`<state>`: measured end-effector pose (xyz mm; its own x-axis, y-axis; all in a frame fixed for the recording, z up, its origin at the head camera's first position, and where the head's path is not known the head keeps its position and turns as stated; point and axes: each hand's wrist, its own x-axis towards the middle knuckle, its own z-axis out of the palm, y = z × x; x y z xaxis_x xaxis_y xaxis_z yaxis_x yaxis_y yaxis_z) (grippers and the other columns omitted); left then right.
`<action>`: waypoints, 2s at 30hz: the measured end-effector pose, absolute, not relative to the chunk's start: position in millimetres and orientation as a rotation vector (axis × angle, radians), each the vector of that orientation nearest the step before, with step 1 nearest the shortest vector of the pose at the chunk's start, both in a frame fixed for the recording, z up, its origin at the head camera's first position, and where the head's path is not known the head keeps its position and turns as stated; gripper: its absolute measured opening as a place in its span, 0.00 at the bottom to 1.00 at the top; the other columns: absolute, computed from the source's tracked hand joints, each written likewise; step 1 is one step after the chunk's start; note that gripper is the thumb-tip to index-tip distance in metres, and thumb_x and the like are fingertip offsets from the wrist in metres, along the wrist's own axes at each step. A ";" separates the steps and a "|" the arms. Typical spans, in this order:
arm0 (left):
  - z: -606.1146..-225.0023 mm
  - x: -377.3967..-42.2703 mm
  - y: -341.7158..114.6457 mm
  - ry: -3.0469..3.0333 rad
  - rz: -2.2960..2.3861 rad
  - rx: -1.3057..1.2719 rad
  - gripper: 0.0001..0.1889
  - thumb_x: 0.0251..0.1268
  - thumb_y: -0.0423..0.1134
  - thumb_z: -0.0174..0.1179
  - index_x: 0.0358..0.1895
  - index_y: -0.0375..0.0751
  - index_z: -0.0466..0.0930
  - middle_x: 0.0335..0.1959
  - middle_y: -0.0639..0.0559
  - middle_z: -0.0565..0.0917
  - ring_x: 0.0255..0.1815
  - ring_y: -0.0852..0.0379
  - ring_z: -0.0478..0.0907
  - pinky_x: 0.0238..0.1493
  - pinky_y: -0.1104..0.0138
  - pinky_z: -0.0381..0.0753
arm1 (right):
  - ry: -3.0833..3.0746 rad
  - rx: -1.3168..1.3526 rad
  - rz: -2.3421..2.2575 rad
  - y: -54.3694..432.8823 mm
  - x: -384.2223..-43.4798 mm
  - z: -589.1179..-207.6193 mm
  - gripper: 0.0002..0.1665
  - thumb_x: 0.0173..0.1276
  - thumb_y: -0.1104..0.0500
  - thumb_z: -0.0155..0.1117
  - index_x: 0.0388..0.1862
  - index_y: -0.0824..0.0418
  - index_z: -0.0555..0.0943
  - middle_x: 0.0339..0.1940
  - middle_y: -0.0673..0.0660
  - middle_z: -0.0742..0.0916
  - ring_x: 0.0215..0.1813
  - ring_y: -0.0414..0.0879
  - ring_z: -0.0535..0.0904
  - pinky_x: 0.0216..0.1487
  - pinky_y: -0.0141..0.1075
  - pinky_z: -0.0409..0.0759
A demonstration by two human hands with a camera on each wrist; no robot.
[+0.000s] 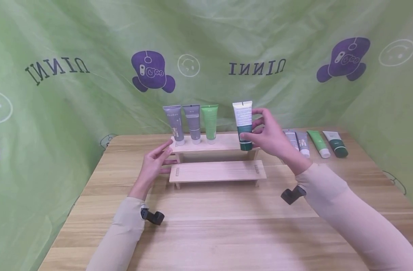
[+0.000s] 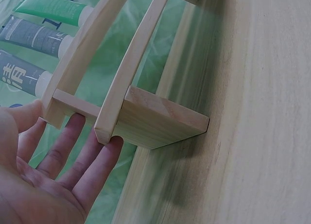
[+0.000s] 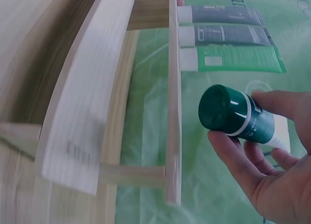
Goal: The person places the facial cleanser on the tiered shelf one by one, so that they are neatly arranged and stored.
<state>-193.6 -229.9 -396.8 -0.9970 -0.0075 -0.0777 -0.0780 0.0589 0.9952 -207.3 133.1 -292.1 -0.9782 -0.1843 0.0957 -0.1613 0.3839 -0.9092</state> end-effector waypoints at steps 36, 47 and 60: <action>-395.1 -192.9 -229.9 2.232 2.132 -0.090 0.27 0.72 0.53 0.61 0.72 0.58 0.72 0.62 0.37 0.79 0.50 0.39 0.85 0.46 0.48 0.88 | 2.839 -0.532 -2.037 80.1 -225.0 -338.4 0.43 0.58 0.71 0.75 0.66 0.63 0.60 0.48 0.63 0.78 0.44 0.55 0.81 0.50 0.47 0.84; -396.4 -193.8 -230.0 2.248 2.127 -0.093 0.27 0.72 0.52 0.61 0.72 0.57 0.72 0.63 0.36 0.78 0.48 0.41 0.86 0.44 0.49 0.88 | 2.826 -0.536 -2.051 77.0 -224.4 -342.6 0.42 0.59 0.71 0.74 0.66 0.62 0.60 0.49 0.62 0.77 0.46 0.53 0.80 0.41 0.41 0.88; -396.4 -194.1 -229.7 2.244 2.125 -0.090 0.27 0.72 0.52 0.61 0.72 0.57 0.72 0.63 0.35 0.78 0.48 0.41 0.86 0.45 0.48 0.88 | 2.862 -0.520 -2.029 77.5 -226.0 -348.0 0.42 0.59 0.70 0.75 0.66 0.61 0.60 0.48 0.61 0.78 0.46 0.53 0.80 0.42 0.39 0.88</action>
<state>-194.1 -229.7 -396.4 -0.9971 -0.0082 -0.0758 -0.0761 0.0541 0.9956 -226.0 77.5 -348.0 -0.8780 -0.0021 0.4787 -0.4524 0.3306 -0.8283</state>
